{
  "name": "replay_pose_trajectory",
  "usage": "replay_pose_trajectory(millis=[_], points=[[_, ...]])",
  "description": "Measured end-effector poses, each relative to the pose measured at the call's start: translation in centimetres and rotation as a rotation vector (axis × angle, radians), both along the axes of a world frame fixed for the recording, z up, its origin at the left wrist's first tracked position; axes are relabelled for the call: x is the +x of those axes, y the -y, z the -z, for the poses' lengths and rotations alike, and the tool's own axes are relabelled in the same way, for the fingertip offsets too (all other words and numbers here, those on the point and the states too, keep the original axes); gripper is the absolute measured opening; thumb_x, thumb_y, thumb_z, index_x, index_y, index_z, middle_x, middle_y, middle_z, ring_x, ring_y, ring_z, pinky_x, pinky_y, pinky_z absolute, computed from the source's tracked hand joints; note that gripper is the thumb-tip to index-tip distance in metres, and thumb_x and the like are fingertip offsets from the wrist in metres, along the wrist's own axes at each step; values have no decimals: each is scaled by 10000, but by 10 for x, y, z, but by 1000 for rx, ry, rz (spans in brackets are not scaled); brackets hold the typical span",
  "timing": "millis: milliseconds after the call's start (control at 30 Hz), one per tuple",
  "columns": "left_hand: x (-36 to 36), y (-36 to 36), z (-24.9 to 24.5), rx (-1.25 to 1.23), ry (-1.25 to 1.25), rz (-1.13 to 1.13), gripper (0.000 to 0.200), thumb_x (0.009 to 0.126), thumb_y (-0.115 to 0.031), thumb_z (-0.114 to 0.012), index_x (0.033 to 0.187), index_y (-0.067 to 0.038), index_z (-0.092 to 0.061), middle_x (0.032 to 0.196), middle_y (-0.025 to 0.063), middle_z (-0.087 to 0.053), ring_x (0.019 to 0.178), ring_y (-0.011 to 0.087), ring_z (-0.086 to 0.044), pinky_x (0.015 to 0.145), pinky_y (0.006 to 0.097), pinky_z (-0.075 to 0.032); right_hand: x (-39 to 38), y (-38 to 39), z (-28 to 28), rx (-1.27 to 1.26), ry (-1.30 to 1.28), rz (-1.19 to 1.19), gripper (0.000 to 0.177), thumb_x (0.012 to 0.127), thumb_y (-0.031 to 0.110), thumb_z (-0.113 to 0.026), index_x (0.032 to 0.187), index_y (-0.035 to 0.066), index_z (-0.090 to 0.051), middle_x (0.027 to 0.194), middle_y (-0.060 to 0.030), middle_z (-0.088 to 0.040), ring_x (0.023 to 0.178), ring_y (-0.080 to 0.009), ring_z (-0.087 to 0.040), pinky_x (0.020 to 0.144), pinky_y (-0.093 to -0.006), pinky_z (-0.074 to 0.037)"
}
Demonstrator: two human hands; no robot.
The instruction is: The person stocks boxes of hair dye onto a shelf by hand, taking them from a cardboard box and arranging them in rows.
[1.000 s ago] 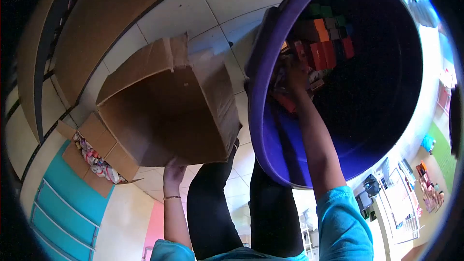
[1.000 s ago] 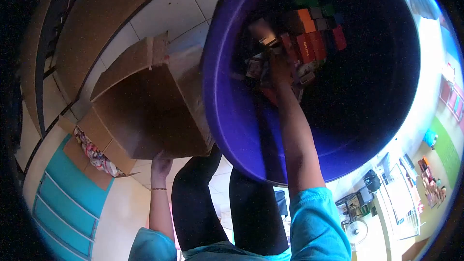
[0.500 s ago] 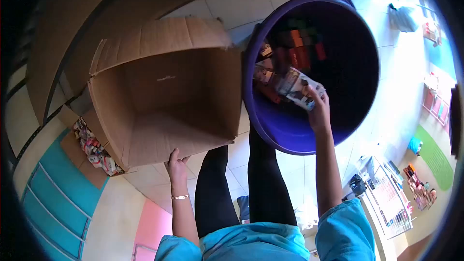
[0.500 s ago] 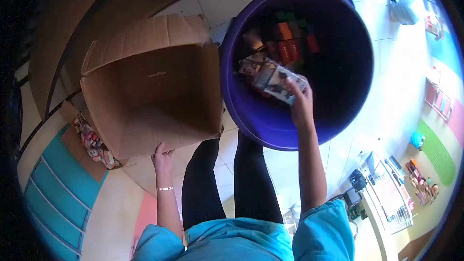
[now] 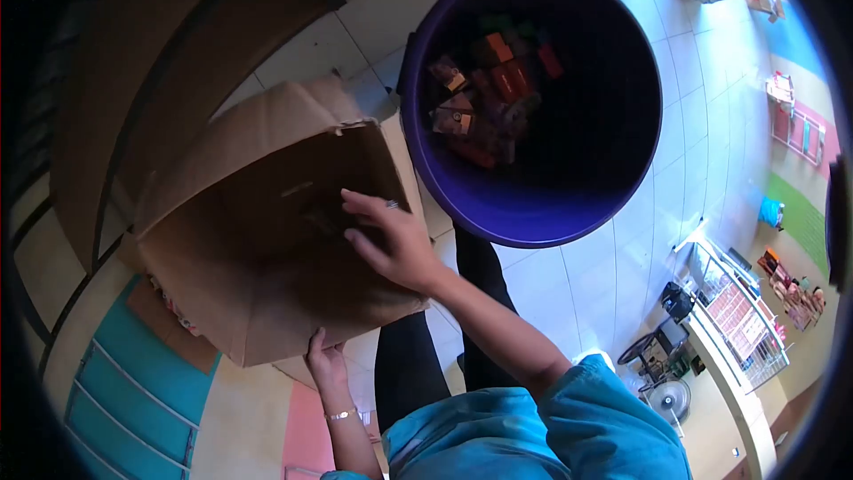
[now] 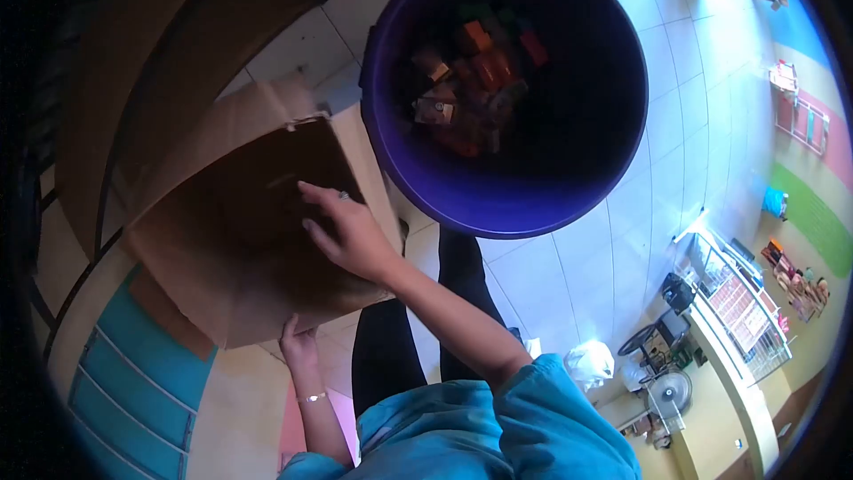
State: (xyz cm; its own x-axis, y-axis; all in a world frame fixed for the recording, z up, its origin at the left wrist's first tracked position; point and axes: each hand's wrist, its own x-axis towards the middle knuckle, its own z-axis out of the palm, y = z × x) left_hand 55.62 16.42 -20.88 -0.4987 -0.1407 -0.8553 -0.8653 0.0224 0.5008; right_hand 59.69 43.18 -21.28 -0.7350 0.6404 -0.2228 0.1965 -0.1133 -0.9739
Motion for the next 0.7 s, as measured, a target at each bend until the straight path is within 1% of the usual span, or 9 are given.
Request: replay_pose_trajectory(millis=[67,100,133,200,267,333,467,633,700], points=[[10,8,-8,-7,-8,-29,306,733,-65,-570,1027,-19,-500,1009,104,-539,923,228,-528,718,369,-475,33,-36,0,109,-107,57,428,720,14,-557,1132,15,-438,940,-151,-550,705,-187,-596,596,-255,-489],[9,3,-11,8,-20,-25,256,746,-60,-557,990,0,-510,1000,119,-543,922,244,-532,738,375,-479,50,-54,-1,-260,-85,329,353,734,4,-538,1079,12,-462,881,-114,-549,645,-143,-587,532,-227,-491],[7,-3,-7,30,-37,-20,210,759,-56,-545,953,19,-521,991,135,-547,921,260,-536,757,380,-483,69,-84,10,-349,-43,448,338,737,13,-549,1061,20,-454,869,-85,-539,717,-156,-590,602,-234,-499],[10,-5,-4,16,-66,-25,189,756,-57,-552,926,22,-529,957,128,-561,863,250,-563,713,354,-506,108,-124,79,-69,201,280,640,672,161,-673,1207,59,-337,1080,-154,-459,1002,-275,-504,770,-382,-468],[8,-19,2,27,-93,-53,183,753,-54,-556,919,19,-533,942,123,-567,847,248,-569,700,351,-514,136,-137,138,315,836,-206,763,601,234,-728,1230,99,-318,1219,-179,-300,1106,-328,-369,832,-457,-406],[7,-13,17,-20,-103,-35,261,745,-57,-560,992,11,-514,984,111,-555,883,229,-558,714,344,-502,151,-135,205,560,1161,-431,839,565,309,-742,1251,142,-290,1296,-196,-205,1169,-369,-261,871,-517,-326],[3,-30,41,-43,-164,-43,282,748,-36,-545,1022,17,-508,1019,112,-548,916,222,-549,757,348,-491,168,-128,340,773,1213,-298,894,563,464,-686,1289,239,-214,1328,-214,-140,1215,-425,-96,902,-607,-134],[-11,-37,61,51,-195,-103,309,746,-9,-533,1048,38,-486,1037,130,-546,940,228,-541,800,357,-481,151,-135,347,525,1437,-424,839,595,568,-623,1285,291,-235,1323,-222,-175,1241,-435,-33,906,-652,-80],[-13,-38,66,59,-201,-145,318,742,-1,-535,1053,39,-483,1040,132,-545,943,227,-540,806,357,-478,146,-130,319,566,1264,-352,691,688,488,-553,1262,216,-282,1296,-251,-207,1175,-440,-216,889,-585,-224]])
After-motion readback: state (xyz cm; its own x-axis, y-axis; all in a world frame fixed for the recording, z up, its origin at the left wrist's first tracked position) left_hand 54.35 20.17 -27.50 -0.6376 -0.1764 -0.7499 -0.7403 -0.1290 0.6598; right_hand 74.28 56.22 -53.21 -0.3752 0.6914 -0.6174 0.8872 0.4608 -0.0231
